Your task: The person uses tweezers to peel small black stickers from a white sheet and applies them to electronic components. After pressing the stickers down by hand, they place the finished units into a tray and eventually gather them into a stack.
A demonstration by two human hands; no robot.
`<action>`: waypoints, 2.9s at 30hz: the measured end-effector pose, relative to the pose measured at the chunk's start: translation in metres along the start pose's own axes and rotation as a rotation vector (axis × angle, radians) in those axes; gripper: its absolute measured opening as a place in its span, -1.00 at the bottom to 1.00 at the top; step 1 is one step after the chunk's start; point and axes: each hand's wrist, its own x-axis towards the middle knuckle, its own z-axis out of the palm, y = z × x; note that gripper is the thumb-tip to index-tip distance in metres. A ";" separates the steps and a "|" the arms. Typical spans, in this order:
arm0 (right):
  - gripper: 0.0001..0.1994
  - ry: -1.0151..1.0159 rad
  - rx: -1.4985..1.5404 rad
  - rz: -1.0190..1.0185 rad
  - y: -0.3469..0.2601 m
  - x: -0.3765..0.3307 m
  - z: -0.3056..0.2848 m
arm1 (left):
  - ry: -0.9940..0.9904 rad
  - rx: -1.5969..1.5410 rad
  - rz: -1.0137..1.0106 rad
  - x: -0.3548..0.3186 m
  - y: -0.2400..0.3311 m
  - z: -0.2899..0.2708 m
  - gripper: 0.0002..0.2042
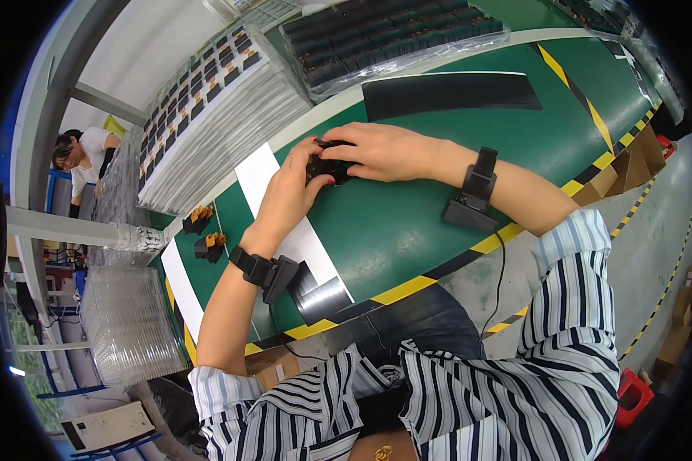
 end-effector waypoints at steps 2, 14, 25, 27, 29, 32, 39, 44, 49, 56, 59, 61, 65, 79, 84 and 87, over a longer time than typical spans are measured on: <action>-0.51 -0.027 0.038 0.039 0.006 0.002 -0.001 | 0.003 -0.004 -0.002 0.002 -0.003 -0.001 -0.52; -0.44 -0.189 0.235 0.247 0.006 0.015 -0.008 | -0.078 -0.384 -0.369 0.015 -0.019 -0.001 -0.42; -0.53 -0.010 0.548 0.437 0.026 0.022 0.012 | -0.017 -0.208 -0.178 0.013 -0.026 0.004 -0.42; -0.56 0.096 0.477 0.390 0.022 0.018 0.019 | -0.020 -0.224 -0.224 0.013 -0.029 0.006 -0.44; -0.57 0.102 0.273 0.287 0.003 0.014 0.006 | -0.024 -0.256 -0.316 0.011 -0.032 0.006 -0.48; -0.60 0.114 -0.132 0.070 -0.017 0.004 -0.008 | -0.023 -0.290 -0.328 0.012 -0.033 0.005 -0.52; -0.79 -0.018 -0.408 -0.189 -0.013 0.000 0.008 | -0.057 -0.346 -0.329 0.012 -0.027 0.003 -0.54; -0.75 -0.050 -0.424 -0.193 -0.008 0.004 0.008 | -0.101 -0.519 -0.320 0.010 -0.030 0.001 -0.48; -0.78 0.121 -0.252 -0.041 -0.001 0.008 0.013 | -0.115 -0.419 -0.274 0.005 -0.018 -0.003 -0.37; -0.55 0.138 -0.102 0.250 -0.011 0.008 0.020 | -0.122 -0.165 -0.224 0.005 -0.010 0.002 -0.32; -0.39 0.068 -0.038 0.267 -0.011 0.007 0.015 | -0.129 -0.207 -0.248 0.004 -0.012 0.002 -0.32; -0.37 0.079 -0.012 0.302 -0.011 0.008 0.016 | -0.134 -0.306 -0.289 0.004 -0.013 0.000 -0.33; -0.33 0.085 0.083 0.390 -0.012 0.007 0.014 | -0.125 -0.141 -0.284 0.003 -0.006 -0.005 -0.35; -0.59 0.021 0.206 0.407 -0.006 0.012 0.012 | -0.083 -0.208 -0.392 -0.006 -0.021 -0.023 -0.64; -0.63 0.014 0.203 0.405 -0.008 0.014 0.012 | -0.079 -0.236 -0.525 -0.011 -0.020 -0.033 -0.73; -0.61 -0.042 0.207 0.443 -0.009 0.018 0.012 | -0.045 -0.268 -0.519 -0.012 -0.019 -0.030 -0.75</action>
